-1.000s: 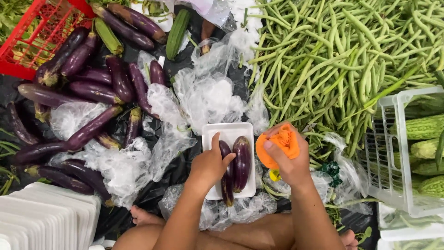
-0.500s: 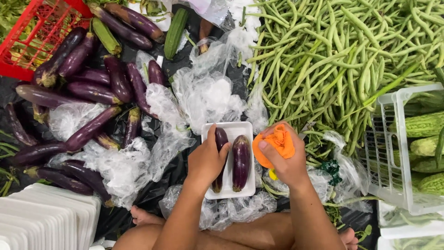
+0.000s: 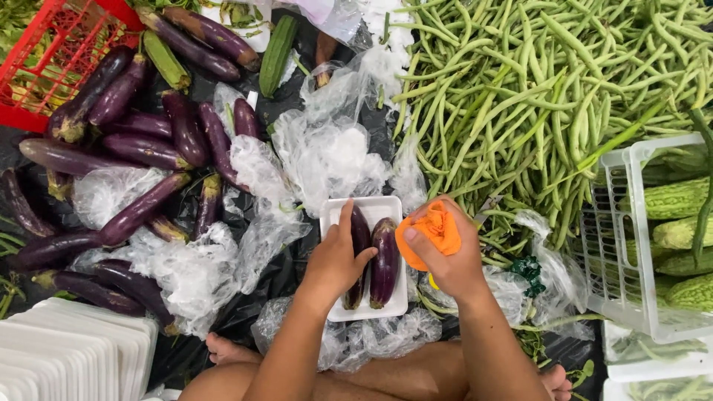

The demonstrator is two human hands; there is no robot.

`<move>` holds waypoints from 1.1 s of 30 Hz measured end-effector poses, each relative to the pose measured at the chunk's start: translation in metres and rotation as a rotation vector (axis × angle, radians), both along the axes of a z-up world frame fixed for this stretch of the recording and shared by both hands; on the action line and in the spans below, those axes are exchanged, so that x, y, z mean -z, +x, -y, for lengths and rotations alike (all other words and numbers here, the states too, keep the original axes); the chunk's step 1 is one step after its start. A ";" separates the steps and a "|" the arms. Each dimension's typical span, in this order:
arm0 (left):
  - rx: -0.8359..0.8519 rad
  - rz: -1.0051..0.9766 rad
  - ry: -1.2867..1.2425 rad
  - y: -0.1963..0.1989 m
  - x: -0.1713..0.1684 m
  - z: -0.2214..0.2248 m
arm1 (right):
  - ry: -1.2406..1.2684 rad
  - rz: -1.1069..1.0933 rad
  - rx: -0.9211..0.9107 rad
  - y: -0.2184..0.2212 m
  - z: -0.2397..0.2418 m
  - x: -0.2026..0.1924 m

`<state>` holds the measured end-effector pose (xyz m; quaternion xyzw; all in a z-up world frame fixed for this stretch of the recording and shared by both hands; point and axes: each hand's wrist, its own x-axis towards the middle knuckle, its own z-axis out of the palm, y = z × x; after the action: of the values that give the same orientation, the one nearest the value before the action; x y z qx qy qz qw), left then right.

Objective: The person wipes eggplants and styrofoam trays with a cloth, places eggplants into the trays, and wraps the filled trays with plastic film.

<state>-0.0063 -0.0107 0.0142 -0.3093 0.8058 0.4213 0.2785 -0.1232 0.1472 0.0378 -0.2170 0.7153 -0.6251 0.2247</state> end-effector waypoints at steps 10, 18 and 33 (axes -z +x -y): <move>-0.093 -0.001 0.051 -0.001 0.009 0.000 | -0.016 -0.015 -0.021 0.002 0.003 -0.001; -0.112 -0.104 -0.056 -0.001 -0.016 0.016 | 0.024 -0.079 -0.064 -0.002 -0.005 -0.002; -0.099 -0.747 -0.220 0.070 0.052 -0.052 | 0.114 -0.243 -0.183 0.175 -0.097 -0.001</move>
<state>0.0637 0.0416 -0.0379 -0.2012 0.8762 0.4288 -0.0893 0.0522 0.2439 0.0385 -0.3423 0.7487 -0.5297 0.2043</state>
